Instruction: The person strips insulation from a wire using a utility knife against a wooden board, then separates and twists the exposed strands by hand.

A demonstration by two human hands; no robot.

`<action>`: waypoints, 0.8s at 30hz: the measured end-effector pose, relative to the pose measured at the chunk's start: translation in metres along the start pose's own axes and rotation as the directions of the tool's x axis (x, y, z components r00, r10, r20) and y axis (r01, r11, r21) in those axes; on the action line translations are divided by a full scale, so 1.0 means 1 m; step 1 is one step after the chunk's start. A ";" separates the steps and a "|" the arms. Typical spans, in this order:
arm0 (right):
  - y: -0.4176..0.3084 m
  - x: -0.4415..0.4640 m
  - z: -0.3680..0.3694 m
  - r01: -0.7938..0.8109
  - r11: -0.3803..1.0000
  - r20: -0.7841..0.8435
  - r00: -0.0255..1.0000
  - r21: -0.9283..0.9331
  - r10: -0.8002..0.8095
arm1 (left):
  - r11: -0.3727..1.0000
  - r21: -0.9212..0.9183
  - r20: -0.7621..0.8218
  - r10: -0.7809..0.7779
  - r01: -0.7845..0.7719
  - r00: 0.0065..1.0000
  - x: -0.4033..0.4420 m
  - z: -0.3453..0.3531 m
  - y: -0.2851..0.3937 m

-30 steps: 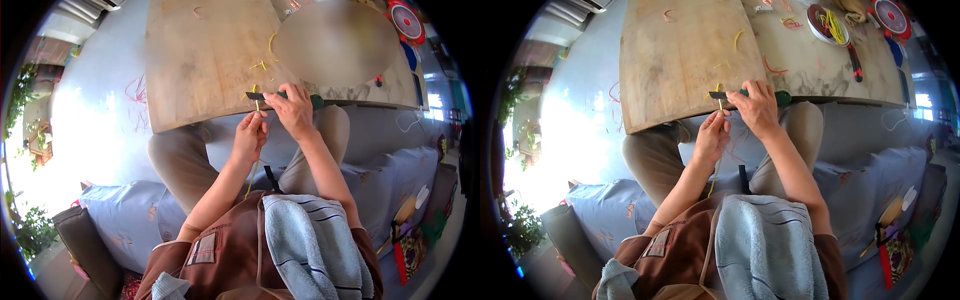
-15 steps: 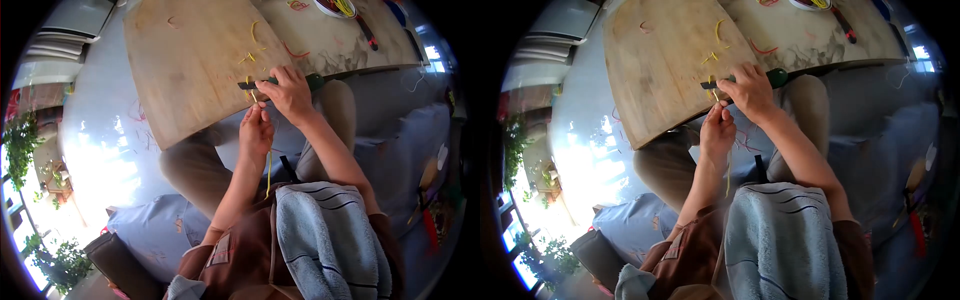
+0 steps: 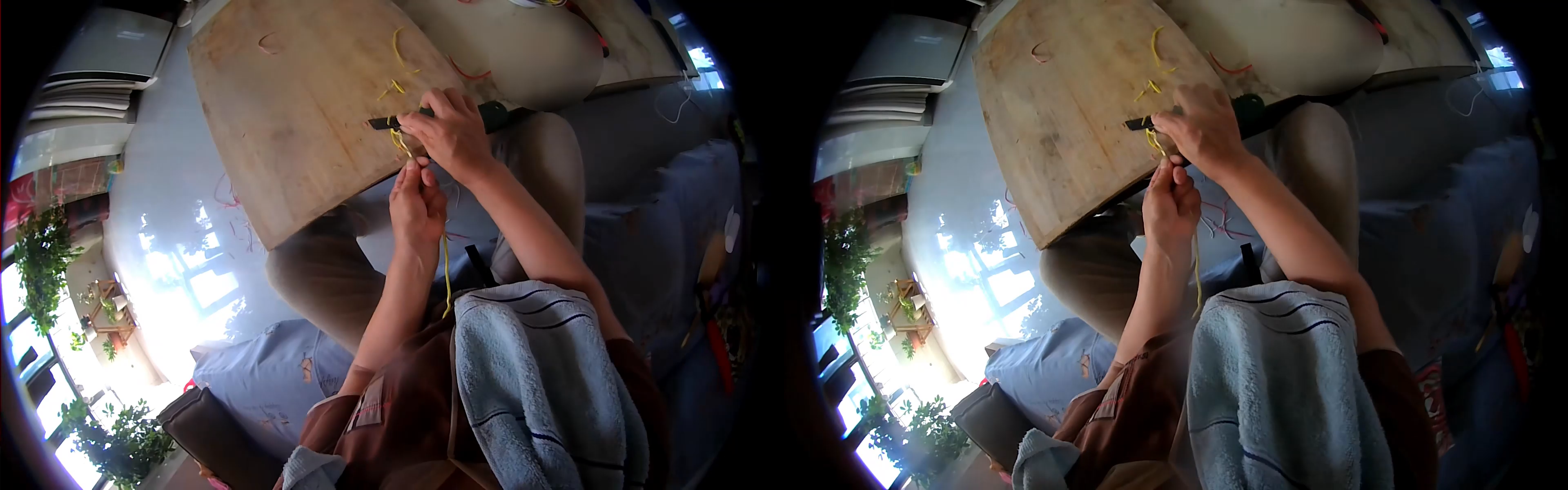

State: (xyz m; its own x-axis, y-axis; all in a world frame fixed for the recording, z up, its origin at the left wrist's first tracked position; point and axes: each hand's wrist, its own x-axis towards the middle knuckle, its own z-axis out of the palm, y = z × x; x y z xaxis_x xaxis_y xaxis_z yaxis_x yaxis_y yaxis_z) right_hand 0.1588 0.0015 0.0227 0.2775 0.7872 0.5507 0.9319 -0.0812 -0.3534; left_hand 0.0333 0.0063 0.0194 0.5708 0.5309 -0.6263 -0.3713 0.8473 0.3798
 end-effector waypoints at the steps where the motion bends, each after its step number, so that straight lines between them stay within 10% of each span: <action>1: -0.001 -0.001 -0.001 -0.012 1.000 0.011 1.000 0.002 0.012 | 1.000 0.003 -0.015 0.018 -0.018 1.000 -0.001 0.001 -0.001; 17: 0.004 0.027 0.009 -0.125 0.978 0.003 0.992 -0.168 0.128 | 0.996 -0.022 -0.015 0.091 -0.091 0.996 0.000 0.000 -0.008; 24: 0.019 0.023 -0.025 -0.041 0.996 0.105 0.994 0.078 0.033 | 0.999 -0.043 0.071 0.004 -0.001 0.997 0.001 -0.009 -0.001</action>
State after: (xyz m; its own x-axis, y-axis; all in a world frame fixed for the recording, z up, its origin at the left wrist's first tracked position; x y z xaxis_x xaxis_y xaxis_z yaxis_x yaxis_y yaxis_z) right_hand 0.1885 0.0023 0.0476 0.2821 0.8440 0.4562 0.8988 -0.0661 -0.4334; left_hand 0.0276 0.0063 0.0120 0.6200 0.5344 -0.5744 -0.4031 0.8451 0.3511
